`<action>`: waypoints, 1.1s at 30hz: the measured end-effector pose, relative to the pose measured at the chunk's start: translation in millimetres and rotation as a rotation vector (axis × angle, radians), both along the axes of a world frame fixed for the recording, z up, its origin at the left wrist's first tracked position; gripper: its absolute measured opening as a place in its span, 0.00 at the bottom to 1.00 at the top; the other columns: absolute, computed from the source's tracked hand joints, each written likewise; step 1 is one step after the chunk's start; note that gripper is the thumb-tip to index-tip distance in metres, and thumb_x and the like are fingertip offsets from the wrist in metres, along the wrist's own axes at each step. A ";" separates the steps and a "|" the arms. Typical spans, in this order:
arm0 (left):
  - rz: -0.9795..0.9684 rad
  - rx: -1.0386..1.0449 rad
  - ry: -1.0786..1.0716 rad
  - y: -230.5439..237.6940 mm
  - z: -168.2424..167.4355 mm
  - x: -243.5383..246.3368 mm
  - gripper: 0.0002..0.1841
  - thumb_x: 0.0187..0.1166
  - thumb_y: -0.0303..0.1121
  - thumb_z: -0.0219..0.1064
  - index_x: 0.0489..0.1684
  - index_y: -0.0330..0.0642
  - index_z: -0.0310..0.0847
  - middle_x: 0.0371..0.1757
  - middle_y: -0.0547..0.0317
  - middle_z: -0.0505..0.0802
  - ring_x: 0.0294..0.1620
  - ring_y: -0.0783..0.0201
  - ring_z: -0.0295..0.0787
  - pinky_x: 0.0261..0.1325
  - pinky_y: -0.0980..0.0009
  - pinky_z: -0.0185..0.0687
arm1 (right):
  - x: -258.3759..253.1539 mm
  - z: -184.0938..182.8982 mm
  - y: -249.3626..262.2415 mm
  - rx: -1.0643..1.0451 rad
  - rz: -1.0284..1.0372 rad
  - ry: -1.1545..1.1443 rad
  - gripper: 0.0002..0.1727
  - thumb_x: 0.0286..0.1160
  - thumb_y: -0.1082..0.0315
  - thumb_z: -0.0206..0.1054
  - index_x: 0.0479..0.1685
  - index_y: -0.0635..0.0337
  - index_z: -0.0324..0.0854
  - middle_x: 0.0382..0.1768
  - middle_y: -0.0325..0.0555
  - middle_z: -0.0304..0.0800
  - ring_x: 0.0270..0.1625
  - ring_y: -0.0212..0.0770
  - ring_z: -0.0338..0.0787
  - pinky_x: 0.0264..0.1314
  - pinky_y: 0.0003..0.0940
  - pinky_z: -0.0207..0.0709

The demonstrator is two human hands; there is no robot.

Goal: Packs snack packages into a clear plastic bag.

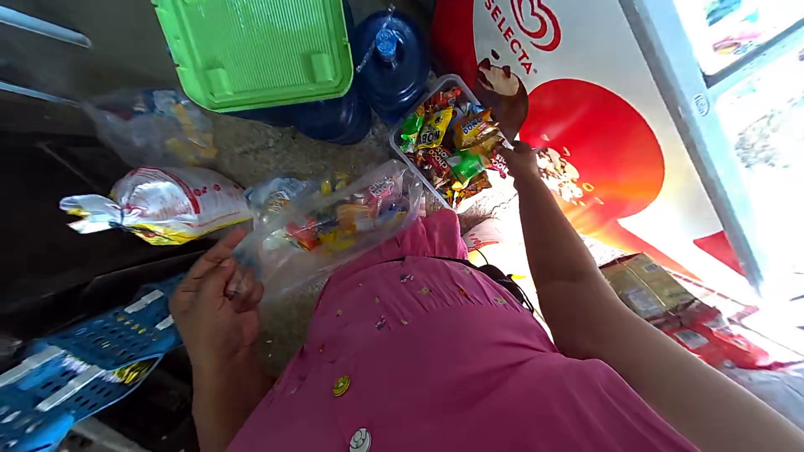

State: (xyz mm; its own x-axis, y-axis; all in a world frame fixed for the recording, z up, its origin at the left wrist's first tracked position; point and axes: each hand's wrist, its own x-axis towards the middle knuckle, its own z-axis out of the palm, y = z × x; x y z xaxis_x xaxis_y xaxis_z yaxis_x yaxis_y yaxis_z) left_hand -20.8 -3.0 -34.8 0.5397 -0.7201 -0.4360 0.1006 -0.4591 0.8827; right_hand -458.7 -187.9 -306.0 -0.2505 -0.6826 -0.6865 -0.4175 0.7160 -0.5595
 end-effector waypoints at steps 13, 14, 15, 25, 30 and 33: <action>-0.011 -0.011 0.029 -7.4 3.4 -13.8 0.21 0.87 0.25 0.44 0.61 0.42 0.86 0.15 0.79 0.73 0.11 0.82 0.61 0.15 0.87 0.59 | 60.4 2.3 54.2 -0.047 0.376 -0.207 0.19 0.86 0.66 0.62 0.67 0.70 0.80 0.63 0.62 0.88 0.60 0.54 0.91 0.67 0.53 0.82; -0.014 -0.009 0.034 -8.3 4.0 -15.8 0.21 0.87 0.25 0.44 0.61 0.42 0.86 0.15 0.79 0.74 0.11 0.82 0.62 0.15 0.87 0.59 | 60.8 5.4 60.5 -0.075 0.361 -0.170 0.18 0.85 0.66 0.62 0.66 0.70 0.82 0.63 0.62 0.89 0.61 0.54 0.91 0.68 0.53 0.81; -0.018 -0.008 0.040 -8.9 4.5 -17.8 0.21 0.87 0.25 0.45 0.60 0.43 0.86 0.16 0.79 0.74 0.11 0.82 0.62 0.15 0.87 0.60 | 63.6 11.1 66.5 -0.150 0.349 -0.152 0.17 0.84 0.68 0.61 0.63 0.70 0.83 0.61 0.60 0.90 0.59 0.52 0.92 0.67 0.50 0.83; -0.218 -0.120 0.128 -21.0 31.9 -44.4 0.20 0.88 0.28 0.47 0.63 0.46 0.87 0.20 0.79 0.76 0.14 0.82 0.64 0.17 0.87 0.62 | 189.9 95.6 38.3 -0.539 1.172 -0.428 0.13 0.77 0.75 0.63 0.54 0.69 0.89 0.54 0.62 0.93 0.60 0.59 0.92 0.67 0.56 0.81; -0.230 -0.225 0.119 -0.9 67.6 -24.0 0.16 0.87 0.32 0.53 0.59 0.51 0.89 0.19 0.80 0.76 0.14 0.82 0.64 0.17 0.86 0.62 | 210.5 59.7 31.7 0.137 1.421 0.192 0.54 0.58 0.40 0.82 0.85 0.61 0.68 0.84 0.73 0.64 0.87 0.78 0.57 0.75 0.86 0.51; -0.254 -0.242 0.170 10.0 68.8 -13.6 0.16 0.87 0.33 0.55 0.58 0.52 0.90 0.18 0.80 0.77 0.13 0.82 0.64 0.17 0.86 0.62 | 218.6 65.6 58.9 0.125 1.468 0.197 0.42 0.68 0.44 0.76 0.76 0.67 0.76 0.77 0.73 0.74 0.82 0.74 0.70 0.74 0.81 0.61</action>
State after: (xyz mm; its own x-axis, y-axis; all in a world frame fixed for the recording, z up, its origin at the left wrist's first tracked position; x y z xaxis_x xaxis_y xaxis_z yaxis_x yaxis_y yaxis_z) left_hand -34.4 7.0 34.0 0.2657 -0.9145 -0.3051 0.1642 -0.2689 0.9491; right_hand -240.1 -129.0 -240.4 0.4991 -0.3421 -0.7962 -0.8516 -0.3635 -0.3776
